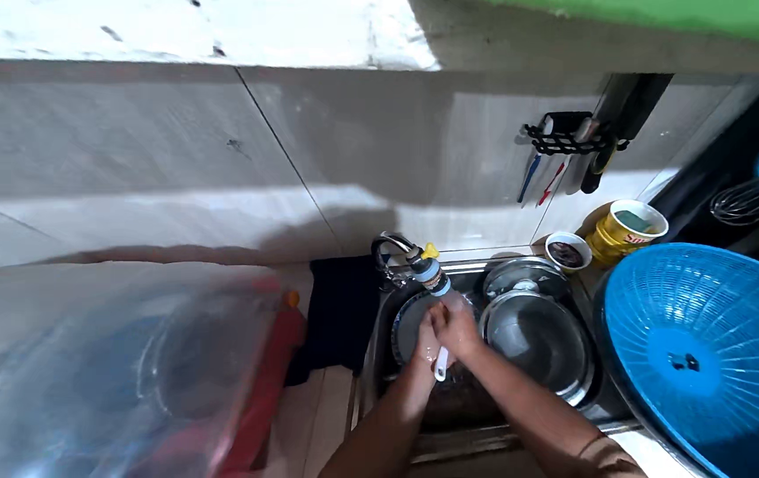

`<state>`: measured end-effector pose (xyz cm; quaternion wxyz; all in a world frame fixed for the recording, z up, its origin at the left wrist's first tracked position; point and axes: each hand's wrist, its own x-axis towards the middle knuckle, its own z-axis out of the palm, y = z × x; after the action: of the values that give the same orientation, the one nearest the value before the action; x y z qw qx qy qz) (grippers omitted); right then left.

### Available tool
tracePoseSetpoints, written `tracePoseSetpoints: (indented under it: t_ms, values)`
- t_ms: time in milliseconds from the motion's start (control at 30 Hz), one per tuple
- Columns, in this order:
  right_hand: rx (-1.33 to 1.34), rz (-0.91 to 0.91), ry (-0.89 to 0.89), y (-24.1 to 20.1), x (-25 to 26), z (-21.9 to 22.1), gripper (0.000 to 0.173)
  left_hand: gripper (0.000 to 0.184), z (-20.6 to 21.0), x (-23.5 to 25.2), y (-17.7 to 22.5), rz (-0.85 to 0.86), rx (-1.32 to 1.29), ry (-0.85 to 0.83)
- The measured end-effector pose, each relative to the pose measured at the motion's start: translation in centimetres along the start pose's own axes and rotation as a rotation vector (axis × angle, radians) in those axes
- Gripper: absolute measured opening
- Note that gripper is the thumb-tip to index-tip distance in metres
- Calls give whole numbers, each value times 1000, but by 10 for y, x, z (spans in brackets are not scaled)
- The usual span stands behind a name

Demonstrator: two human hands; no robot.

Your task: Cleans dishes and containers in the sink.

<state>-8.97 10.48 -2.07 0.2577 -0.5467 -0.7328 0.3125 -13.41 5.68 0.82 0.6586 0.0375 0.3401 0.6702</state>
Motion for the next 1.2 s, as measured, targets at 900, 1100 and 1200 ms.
tracePoseSetpoints:
  t_ms: [900, 1100, 1200]
  values:
    - [-29, 76, -37, 57, -4, 28, 45, 80, -72, 49, -4, 42, 98, -133]
    - [-58, 4, 33, 66, -6, 40, 52, 85, -78, 49, -6, 4, 79, -219]
    - [-63, -39, -87, 52, -25, 45, 50, 67, -77, 54, -3, 143, 180, -24]
